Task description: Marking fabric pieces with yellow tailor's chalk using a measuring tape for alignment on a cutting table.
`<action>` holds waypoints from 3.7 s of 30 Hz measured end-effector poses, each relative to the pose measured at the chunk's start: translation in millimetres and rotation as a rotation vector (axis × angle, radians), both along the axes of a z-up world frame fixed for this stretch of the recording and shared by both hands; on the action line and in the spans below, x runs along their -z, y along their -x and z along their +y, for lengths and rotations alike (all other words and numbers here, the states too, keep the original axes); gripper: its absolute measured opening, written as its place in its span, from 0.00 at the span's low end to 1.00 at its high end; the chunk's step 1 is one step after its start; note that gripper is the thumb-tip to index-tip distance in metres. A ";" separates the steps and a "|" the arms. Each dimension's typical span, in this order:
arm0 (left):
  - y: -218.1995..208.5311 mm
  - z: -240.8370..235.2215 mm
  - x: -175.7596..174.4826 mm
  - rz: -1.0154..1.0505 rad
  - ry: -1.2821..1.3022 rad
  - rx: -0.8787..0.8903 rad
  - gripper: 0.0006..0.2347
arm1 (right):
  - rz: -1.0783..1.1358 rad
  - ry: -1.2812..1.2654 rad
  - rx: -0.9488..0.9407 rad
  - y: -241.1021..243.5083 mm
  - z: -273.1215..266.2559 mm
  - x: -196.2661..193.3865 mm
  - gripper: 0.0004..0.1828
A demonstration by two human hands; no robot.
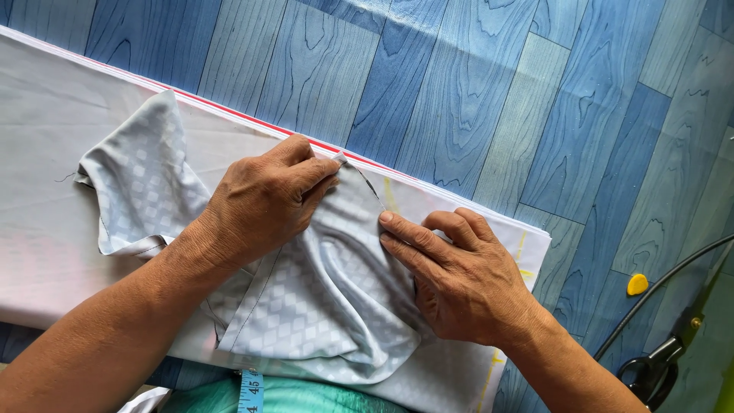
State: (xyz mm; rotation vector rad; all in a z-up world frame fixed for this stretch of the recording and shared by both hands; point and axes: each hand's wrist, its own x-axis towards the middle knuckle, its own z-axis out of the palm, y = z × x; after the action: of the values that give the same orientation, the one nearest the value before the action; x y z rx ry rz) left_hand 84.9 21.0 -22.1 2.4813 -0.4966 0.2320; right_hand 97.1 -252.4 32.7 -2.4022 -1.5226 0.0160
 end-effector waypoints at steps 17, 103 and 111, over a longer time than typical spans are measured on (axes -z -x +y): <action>0.4 -6.2 -0.2 0.019 -0.181 -0.073 0.07 | -0.018 -0.004 0.008 1.5 1.0 -0.5 0.26; 7.9 -8.1 5.4 -0.087 -0.193 -0.067 0.04 | 0.005 0.223 1.342 59.9 -238.1 40.8 0.19; 6.2 -7.5 8.2 -0.107 -0.180 -0.046 0.06 | 0.120 0.161 1.373 54.3 -241.1 33.3 0.17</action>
State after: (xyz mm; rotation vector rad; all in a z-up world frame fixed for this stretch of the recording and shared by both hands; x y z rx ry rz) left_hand 78.7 13.5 -30.3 2.6679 -0.5261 0.3543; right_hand 42.8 -493.5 -0.6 -2.9466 0.3880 -0.0112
